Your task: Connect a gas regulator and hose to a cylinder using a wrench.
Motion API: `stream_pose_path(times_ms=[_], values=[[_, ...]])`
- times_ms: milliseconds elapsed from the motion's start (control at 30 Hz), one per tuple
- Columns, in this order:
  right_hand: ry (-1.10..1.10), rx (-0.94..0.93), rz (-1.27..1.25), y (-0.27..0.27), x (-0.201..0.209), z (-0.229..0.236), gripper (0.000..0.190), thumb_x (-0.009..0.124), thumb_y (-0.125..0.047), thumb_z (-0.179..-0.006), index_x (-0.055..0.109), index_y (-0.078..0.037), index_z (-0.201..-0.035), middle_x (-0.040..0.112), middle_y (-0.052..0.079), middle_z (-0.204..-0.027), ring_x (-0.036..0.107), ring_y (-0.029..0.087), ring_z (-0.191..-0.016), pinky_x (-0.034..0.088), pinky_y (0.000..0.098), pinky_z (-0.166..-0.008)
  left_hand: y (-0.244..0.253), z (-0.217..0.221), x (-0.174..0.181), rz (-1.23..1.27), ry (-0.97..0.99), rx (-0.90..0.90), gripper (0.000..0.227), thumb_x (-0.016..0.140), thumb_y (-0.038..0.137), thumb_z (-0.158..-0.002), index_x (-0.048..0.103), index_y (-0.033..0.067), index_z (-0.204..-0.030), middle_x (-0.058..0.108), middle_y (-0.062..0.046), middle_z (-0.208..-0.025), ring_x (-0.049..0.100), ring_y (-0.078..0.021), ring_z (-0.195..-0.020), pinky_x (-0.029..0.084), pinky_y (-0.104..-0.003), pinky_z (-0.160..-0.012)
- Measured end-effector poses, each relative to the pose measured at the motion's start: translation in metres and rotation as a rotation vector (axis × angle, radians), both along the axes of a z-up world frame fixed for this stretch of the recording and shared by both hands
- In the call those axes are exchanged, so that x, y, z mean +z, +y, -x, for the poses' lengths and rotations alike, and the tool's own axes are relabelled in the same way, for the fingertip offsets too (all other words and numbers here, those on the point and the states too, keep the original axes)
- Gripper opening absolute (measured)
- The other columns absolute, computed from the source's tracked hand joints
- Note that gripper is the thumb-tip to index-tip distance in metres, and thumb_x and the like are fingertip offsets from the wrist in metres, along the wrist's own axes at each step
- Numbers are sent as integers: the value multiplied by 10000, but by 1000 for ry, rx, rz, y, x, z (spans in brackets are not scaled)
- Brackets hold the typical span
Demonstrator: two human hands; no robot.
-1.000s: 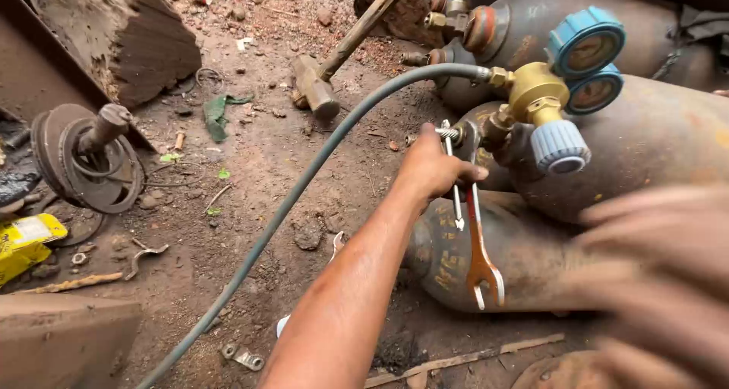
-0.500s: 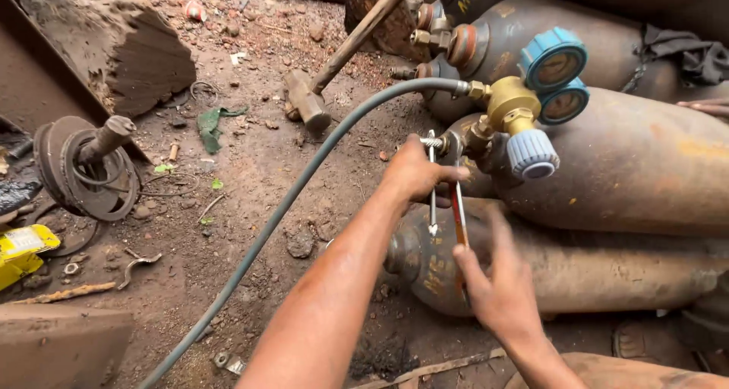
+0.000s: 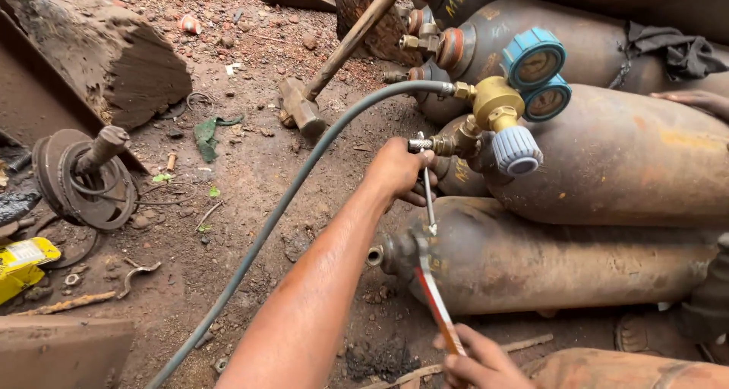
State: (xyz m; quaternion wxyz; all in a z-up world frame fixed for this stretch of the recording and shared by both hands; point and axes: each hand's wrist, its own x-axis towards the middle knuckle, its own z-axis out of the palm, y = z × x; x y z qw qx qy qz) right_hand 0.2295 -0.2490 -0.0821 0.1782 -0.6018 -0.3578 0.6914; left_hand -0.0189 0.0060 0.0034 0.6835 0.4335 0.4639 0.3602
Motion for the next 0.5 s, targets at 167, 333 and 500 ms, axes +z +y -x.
stream_pose_path(times_ms=[167, 333, 500], values=[[-613, 409, -194, 25, 47, 62, 440, 669, -289, -932, 572, -110, -1322, 705, 110, -895, 717, 243, -906, 558, 381, -852, -3, -5, 6, 28, -68, 58, 273, 540, 179, -1018, 606, -80, -1073, 696, -166, -768, 717, -288, -547, 594, -385, -432], [-649, 263, -1022, 71, 159, 30, 191, 719, -208, -842, 831, -88, -938, 811, 44, -904, 765, 162, -810, 642, 289, -750, 2, -19, -6, 222, -334, 158, 367, 509, 211, -1046, 559, -152, -1064, 639, -204, -756, 705, -341, -528, 604, -437, -415], [-830, -279, -1455, 173, 215, 2, 135, 611, -65, -1094, 702, -2, -1016, 728, 85, -1003, 645, 163, -901, 518, 280, -861, -24, -33, 16, 316, -293, 253, 298, 482, 198, -1040, 487, -96, -1091, 594, -163, -743, 695, -355, -542, 577, -457, -411]])
